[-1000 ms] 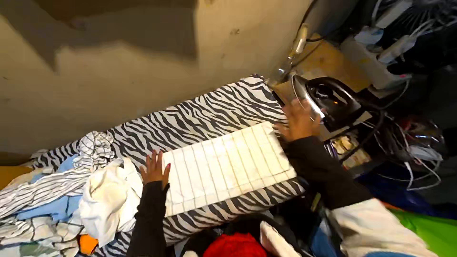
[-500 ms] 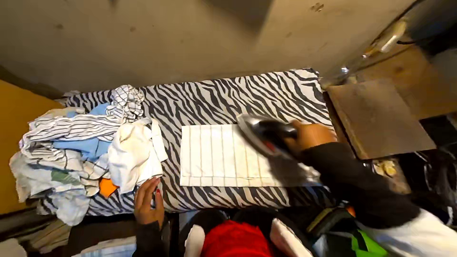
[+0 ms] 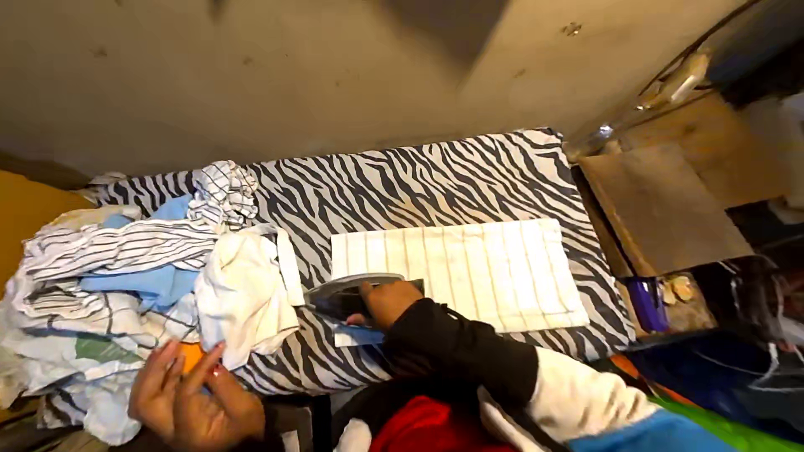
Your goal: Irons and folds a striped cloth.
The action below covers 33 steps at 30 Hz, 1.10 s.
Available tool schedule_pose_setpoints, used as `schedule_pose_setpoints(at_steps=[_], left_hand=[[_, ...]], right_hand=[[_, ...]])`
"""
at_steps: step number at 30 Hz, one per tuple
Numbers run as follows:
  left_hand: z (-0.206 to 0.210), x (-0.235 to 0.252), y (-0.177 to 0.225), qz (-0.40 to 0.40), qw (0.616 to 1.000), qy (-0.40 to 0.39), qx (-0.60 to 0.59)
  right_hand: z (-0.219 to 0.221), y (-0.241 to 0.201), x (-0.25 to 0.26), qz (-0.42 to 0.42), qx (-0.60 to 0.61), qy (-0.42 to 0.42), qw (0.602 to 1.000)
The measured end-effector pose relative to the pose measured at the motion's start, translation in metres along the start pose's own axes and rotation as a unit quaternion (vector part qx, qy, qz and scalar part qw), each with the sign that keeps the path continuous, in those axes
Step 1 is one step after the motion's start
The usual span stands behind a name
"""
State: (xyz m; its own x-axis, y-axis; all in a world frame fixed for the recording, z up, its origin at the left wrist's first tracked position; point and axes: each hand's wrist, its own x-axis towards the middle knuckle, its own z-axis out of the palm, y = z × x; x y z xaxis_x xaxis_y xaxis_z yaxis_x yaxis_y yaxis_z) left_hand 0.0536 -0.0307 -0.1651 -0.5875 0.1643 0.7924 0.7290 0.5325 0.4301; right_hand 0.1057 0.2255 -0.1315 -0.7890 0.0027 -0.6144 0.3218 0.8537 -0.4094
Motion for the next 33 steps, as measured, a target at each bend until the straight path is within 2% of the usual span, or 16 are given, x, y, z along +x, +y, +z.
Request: schedule_pose_setpoints(at_steps=[3, 5, 7, 12, 14, 16, 17, 20, 22, 23, 25, 27, 29, 31, 33], left_hand=[[0.035, 0.022, 0.027, -0.003, 0.998, 0.019, -0.067], [0.059, 0.028, 0.046, 0.02, 0.997, -0.021, -0.072], [0.081, 0.019, 0.058, 0.027, 0.994, -0.066, -0.08], [0.135, -0.024, 0.071, -0.007, 0.968, -0.229, -0.102], [0.165, -0.039, 0.064, 0.014, 0.941, -0.329, -0.075], [0.186, -0.047, 0.049, 0.018, 0.899, -0.437, 0.014], [0.19, -0.05, 0.04, 0.017, 0.885, -0.462, 0.058], [0.192, -0.052, 0.029, 0.009, 0.873, -0.477, 0.099], [0.189, -0.056, 0.027, 0.011, 0.877, -0.469, 0.106], [0.189, -0.055, 0.025, 0.015, 0.881, -0.461, 0.108], [0.192, -0.052, 0.025, 0.015, 0.888, -0.449, 0.1], [0.194, -0.051, 0.027, 0.012, 0.89, -0.446, 0.093], [0.192, -0.051, 0.028, 0.011, 0.887, -0.452, 0.093], [0.189, -0.05, 0.028, 0.01, 0.878, -0.468, 0.1], [0.189, -0.051, 0.027, 0.014, 0.88, -0.462, 0.107]], right_hand=[[0.013, -0.006, -0.013, 0.014, 0.031, -0.022, 0.999], [0.021, 0.006, -0.029, 0.039, 0.039, -0.011, 0.998], [0.025, 0.031, -0.047, 0.098, 0.043, 0.045, 0.993], [-0.005, 0.107, -0.068, 0.319, 0.089, 0.143, 0.933], [-0.002, 0.106, -0.07, 0.325, 0.087, 0.137, 0.932], [-0.005, 0.102, -0.064, 0.313, 0.079, 0.131, 0.937], [-0.009, 0.107, -0.058, 0.311, 0.079, 0.152, 0.935], [-0.028, 0.131, -0.039, 0.294, 0.091, 0.288, 0.907], [-0.038, 0.13, -0.038, 0.291, 0.109, 0.3, 0.902], [-0.032, 0.131, -0.039, 0.283, 0.104, 0.284, 0.91], [-0.013, 0.123, -0.064, 0.289, 0.094, 0.175, 0.937], [0.011, 0.126, -0.098, 0.306, 0.084, 0.12, 0.941], [0.018, 0.158, -0.123, 0.373, 0.096, 0.162, 0.909], [0.019, 0.206, -0.137, 0.456, 0.117, 0.236, 0.85], [0.02, 0.241, -0.139, 0.491, 0.131, 0.308, 0.804]])
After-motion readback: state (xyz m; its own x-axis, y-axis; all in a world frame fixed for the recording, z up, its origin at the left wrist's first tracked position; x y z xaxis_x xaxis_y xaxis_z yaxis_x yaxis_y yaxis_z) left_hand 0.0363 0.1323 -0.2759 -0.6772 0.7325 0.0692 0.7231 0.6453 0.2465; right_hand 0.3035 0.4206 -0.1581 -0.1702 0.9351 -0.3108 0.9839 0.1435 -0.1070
